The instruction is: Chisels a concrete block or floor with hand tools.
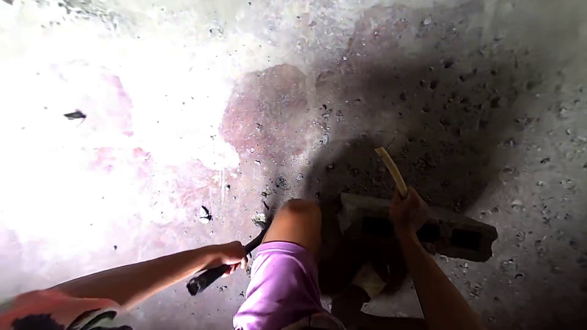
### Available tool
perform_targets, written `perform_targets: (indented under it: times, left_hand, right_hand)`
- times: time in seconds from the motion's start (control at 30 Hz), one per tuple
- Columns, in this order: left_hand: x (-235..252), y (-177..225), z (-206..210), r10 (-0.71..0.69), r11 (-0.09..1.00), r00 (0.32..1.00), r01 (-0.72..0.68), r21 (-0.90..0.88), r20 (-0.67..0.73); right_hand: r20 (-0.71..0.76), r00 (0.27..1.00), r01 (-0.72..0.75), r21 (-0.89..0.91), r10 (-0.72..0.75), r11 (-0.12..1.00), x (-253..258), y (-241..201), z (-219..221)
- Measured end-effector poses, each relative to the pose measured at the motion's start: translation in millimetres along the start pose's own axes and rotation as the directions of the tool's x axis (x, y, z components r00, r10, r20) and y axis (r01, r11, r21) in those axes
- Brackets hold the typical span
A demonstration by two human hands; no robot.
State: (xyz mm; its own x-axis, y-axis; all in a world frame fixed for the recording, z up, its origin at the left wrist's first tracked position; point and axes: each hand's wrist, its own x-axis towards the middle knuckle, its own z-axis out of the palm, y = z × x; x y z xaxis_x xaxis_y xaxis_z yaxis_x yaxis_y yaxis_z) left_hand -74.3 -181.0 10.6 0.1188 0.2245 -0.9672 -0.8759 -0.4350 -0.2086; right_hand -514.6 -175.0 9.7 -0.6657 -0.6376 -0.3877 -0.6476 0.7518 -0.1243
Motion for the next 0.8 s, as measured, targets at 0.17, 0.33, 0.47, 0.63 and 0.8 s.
perform_targets:
  times: [0.17,0.33,0.47,0.63,0.8]
  left_hand:
    - [-52,54,-43,0.289,0.957,0.865,-0.275,0.094,-0.41]
    - [-96,162,-80,0.531,0.823,0.512,-0.5,0.269,-0.675]
    - [-82,258,-92,0.621,0.768,0.372,-0.462,0.443,-0.69]
    - [-35,305,-81,0.607,0.79,0.501,-0.469,0.395,-0.617]
    - [-14,205,-33,0.496,0.868,0.593,-0.349,0.353,-0.634]
  right_hand:
    - [0.067,0.998,-0.004,-0.004,0.004,1.0,-1,-1,-6]
    - [0.099,0.995,0.036,-0.022,-0.034,0.999,-2,1,-9]
    - [0.085,0.994,0.064,0.005,-0.064,0.998,-3,6,-10]
    - [0.142,0.988,0.062,0.055,-0.069,0.997,4,17,-5]
    - [0.116,0.98,0.147,0.133,-0.163,0.98,5,25,0]
